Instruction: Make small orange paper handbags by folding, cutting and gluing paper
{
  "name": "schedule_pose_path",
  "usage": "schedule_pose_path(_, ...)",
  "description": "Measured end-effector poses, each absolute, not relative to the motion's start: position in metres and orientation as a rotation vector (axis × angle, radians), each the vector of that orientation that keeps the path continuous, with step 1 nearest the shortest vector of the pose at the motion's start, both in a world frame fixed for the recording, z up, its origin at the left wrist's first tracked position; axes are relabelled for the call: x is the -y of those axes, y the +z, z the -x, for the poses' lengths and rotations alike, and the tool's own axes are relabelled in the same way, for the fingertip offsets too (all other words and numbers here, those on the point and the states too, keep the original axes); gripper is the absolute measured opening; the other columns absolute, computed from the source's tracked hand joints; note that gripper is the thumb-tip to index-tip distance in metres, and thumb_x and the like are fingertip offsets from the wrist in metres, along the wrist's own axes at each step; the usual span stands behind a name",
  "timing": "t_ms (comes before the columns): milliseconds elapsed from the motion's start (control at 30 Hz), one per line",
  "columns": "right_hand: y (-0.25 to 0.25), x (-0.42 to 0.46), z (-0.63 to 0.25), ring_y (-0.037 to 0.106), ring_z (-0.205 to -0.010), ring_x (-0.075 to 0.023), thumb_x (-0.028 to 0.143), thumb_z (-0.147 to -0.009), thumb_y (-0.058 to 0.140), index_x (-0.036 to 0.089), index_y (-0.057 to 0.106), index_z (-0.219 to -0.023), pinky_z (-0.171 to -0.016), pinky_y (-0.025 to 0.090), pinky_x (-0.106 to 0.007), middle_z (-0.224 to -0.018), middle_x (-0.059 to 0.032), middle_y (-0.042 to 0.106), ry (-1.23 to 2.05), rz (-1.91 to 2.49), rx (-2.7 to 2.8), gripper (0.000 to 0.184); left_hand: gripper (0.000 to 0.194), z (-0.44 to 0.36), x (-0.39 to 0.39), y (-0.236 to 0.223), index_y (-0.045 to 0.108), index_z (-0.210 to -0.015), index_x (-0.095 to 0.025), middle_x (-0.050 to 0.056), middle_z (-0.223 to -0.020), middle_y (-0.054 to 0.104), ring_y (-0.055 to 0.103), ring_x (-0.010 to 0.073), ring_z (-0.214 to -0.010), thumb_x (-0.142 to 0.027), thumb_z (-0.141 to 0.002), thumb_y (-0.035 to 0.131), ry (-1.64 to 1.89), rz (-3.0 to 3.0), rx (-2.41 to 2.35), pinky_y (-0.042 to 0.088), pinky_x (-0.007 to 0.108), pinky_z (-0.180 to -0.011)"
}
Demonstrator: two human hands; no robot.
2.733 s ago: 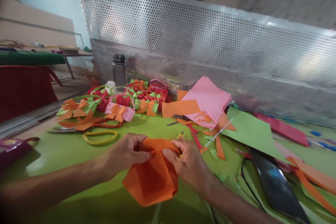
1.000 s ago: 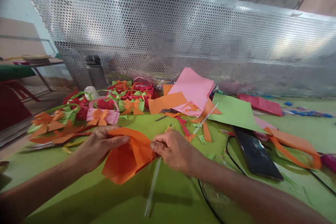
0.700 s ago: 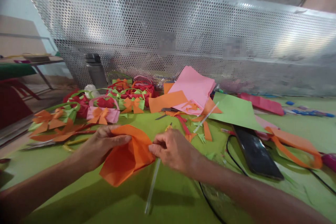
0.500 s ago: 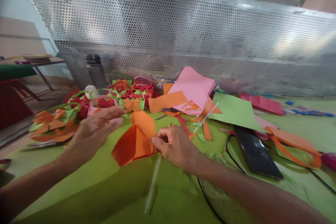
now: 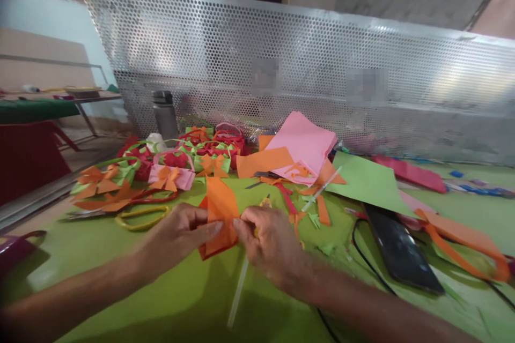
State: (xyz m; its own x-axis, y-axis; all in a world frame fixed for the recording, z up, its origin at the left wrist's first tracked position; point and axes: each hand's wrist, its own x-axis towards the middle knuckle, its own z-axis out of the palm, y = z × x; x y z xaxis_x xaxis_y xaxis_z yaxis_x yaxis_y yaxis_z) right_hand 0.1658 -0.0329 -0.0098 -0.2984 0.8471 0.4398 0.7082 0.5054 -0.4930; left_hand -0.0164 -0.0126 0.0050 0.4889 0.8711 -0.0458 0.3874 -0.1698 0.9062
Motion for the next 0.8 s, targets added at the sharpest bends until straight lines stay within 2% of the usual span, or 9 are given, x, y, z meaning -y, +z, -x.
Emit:
schedule_pose_path(100,-0.007,0.034,-0.166,0.039,-0.051,-0.0092,0.032,-0.087,0.045,0.019,0.04,-0.06,-0.052,0.026,-0.023,-0.054,0.0041,0.042,0.27,1.264,2.082,0.03,0.035,0.017,0.012,0.002,0.043,-0.053,-0.017,-0.007,-0.051,0.027,0.019,0.0064,-0.046,-0.043,-0.074,0.05,0.599,-1.713,-1.131,0.014,0.023,-0.044)
schedule_pose_path(267,-0.004,0.034,-0.166,0.037,-0.049,-0.0089,0.03,-0.083,0.047,0.02,0.036,-0.057,-0.05,0.024,-0.023,-0.052,0.0043,0.041,0.226,1.295,2.077,0.031,0.037,0.017,0.012,0.0,0.039,-0.049,-0.018,-0.007,-0.047,0.026,0.019,0.0065,-0.045,-0.044,-0.07,0.054,0.546,-1.713,-1.156,0.013,0.023,-0.044)
schedule_pose_path(433,-0.006,0.033,-0.164,0.034,-0.047,-0.0083,0.025,-0.081,0.047,0.02,0.031,-0.056,-0.05,0.023,-0.024,-0.05,0.0048,0.037,0.151,1.307,2.099,0.03,0.031,0.016,0.013,0.001,0.053,-0.058,-0.015,-0.006,-0.052,0.037,0.025,0.007,-0.048,-0.045,-0.068,0.057,0.53,-1.63,-1.048,0.019,0.022,-0.046)
schedule_pose_path(567,-0.008,0.032,-0.166,0.034,-0.047,-0.0082,0.025,-0.082,0.045,0.02,0.03,-0.056,-0.05,0.023,-0.023,-0.051,0.0048,0.037,0.108,1.29,2.052,0.03,0.029,0.018,0.016,0.003,0.051,-0.055,-0.016,-0.005,-0.055,0.041,0.034,0.0086,-0.052,-0.04,-0.069,0.06,0.588,-1.788,-1.018,0.027,0.021,-0.048)
schedule_pose_path(700,-0.009,0.032,-0.168,0.032,-0.046,-0.0078,0.027,-0.084,0.044,0.02,0.03,-0.057,-0.048,0.023,-0.023,-0.049,0.0058,0.033,0.182,1.313,2.0,0.031,0.017,0.02,0.019,0.0,0.059,-0.061,-0.018,-0.001,-0.067,0.058,0.051,0.0149,-0.068,-0.032,-0.067,0.065,0.698,-2.126,-0.942,0.041,0.025,-0.064)
schedule_pose_path(800,-0.011,0.031,-0.168,0.031,-0.046,-0.0079,0.028,-0.084,0.043,0.021,0.029,-0.056,-0.047,0.022,-0.024,-0.049,0.0059,0.032,0.248,1.33,2.005,0.032,0.012,0.021,0.018,-0.008,0.063,-0.064,-0.019,0.0,-0.07,0.062,0.055,0.0173,-0.075,-0.027,-0.073,0.06,0.747,-2.285,-0.912,0.043,0.029,-0.074)
